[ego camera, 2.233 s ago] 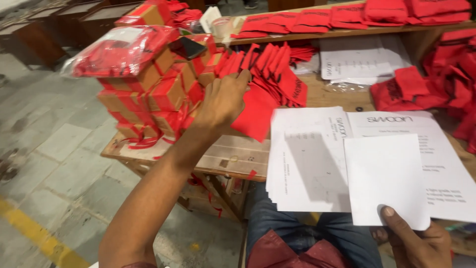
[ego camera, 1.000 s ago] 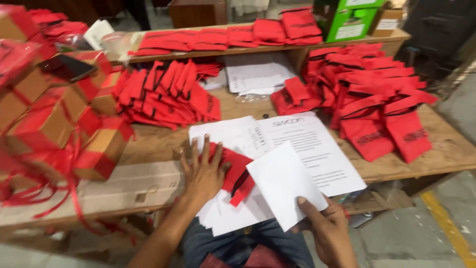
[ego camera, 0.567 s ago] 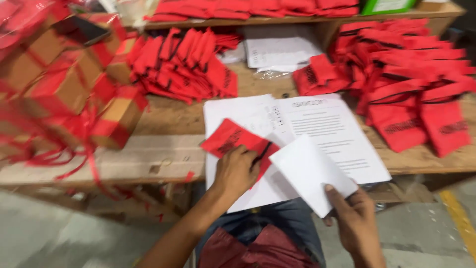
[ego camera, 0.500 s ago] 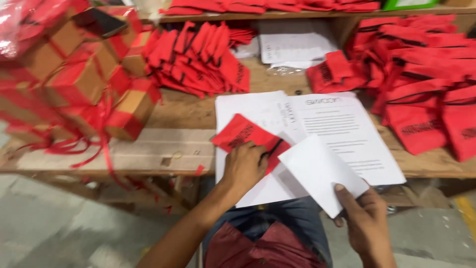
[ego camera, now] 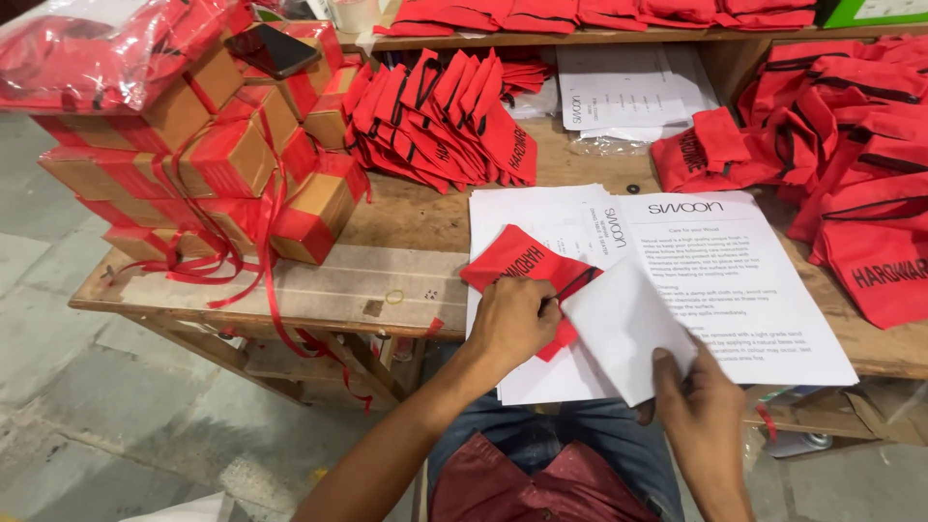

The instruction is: The person folds printed instruction sheets and places them into small red fabric pouches labeled HARDWARE. They repeat this process multiple times at a wooden workbench in a workshop setting.

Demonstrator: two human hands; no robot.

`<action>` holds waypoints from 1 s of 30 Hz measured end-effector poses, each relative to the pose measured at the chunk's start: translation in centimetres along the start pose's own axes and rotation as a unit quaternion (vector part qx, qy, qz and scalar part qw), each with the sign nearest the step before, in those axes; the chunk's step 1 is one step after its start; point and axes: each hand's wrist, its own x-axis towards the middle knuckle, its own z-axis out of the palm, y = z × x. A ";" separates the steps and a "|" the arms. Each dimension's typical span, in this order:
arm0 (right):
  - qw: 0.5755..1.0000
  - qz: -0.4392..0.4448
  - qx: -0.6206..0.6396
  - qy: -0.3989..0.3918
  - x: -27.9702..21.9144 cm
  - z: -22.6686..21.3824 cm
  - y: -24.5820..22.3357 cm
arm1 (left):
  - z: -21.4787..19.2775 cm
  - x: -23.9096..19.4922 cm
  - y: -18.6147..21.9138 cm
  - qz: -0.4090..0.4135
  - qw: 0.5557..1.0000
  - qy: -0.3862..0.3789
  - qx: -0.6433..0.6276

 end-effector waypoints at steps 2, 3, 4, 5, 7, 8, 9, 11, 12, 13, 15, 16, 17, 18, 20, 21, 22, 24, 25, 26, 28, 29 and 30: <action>1.000 -0.001 -0.018 -0.006 -0.4 0.6 -1.5 | -0.3 0.3 -0.3 -0.004 1.000 -0.002 -0.020; 0.999 0.003 -0.038 -0.010 -0.7 0.9 -2.2 | -0.5 0.3 -0.5 -0.009 0.999 -0.008 -0.042; 0.999 0.003 -0.037 -0.013 -0.5 1.1 -1.8 | -0.7 0.4 -0.4 -0.011 0.999 -0.007 -0.040; 0.999 0.003 0.018 -0.031 -0.4 1.2 -1.4 | -0.8 0.4 -0.3 -0.007 0.999 -0.009 -0.052; 0.996 0.002 0.075 -0.050 0.1 1.5 0.1 | -1.0 0.4 -0.1 -0.004 0.998 -0.009 -0.061; 0.990 0.002 0.126 -0.059 0.5 1.5 1.2 | -1.1 0.4 0.1 -0.007 0.998 -0.011 -0.054; 0.982 0.001 0.177 -0.068 1.0 1.6 2.3 | -1.0 0.4 0.3 -0.008 0.999 -0.013 -0.047; 0.985 0.012 0.157 -0.070 0.8 1.4 1.5 | -0.4 0.3 0.2 -0.002 1.000 -0.003 -0.030; 0.988 0.024 0.135 -0.072 0.7 1.3 1.1 | 0.0 0.2 0.2 0.004 1.000 0.006 -0.015; 0.987 0.019 0.139 -0.071 0.8 1.2 1.4 | 0.1 0.4 0.4 0.008 1.000 0.009 -0.011; 0.983 0.002 0.157 -0.095 1.0 1.3 1.7 | 0.2 0.7 0.9 0.028 0.999 0.023 0.031; 0.982 -0.003 0.162 -0.097 1.1 1.3 2.8 | 0.6 0.5 0.7 0.030 0.998 0.027 0.037; 0.987 0.021 0.139 -0.082 1.5 1.6 3.9 | 0.9 0.6 0.3 0.034 0.998 0.023 0.050; 0.990 0.046 0.116 -0.067 2.0 1.9 5.0 | 1.2 0.7 0.0 0.037 0.997 0.019 0.063; 0.997 0.047 -0.019 -0.057 2.3 1.5 2.1 | 1.5 1.2 0.6 0.049 0.997 0.029 0.061; 0.985 0.066 -0.150 -0.044 1.9 1.7 0.8 | 1.6 1.1 0.6 0.051 0.997 0.024 0.058; 0.987 0.056 -0.146 -0.038 3.7 1.8 3.3 | 1.4 1.5 0.8 0.059 0.996 0.032 0.062; 0.967 -0.213 -0.138 0.005 6.4 2.4 8.7 | 1.1 0.8 1.0 0.042 0.998 0.018 0.038; 0.966 -0.222 -0.132 0.004 6.7 2.9 9.0 | 0.8 0.9 0.9 0.044 0.998 0.026 0.045; 0.952 -0.266 -0.151 0.013 7.1 3.4 9.4 | 0.5 1.1 0.9 0.045 0.998 0.033 0.029; 0.934 -0.313 -0.169 0.024 7.8 3.9 10.4 | 0.2 1.4 1.0 0.048 0.998 0.045 0.015; 0.914 -0.370 -0.163 0.035 8.0 4.0 11.1 | 0.0 1.5 1.0 0.045 0.998 0.051 0.004; 0.891 -0.425 -0.155 0.046 8.2 4.2 11.8 | -0.1 1.7 0.9 0.043 0.997 0.057 -0.007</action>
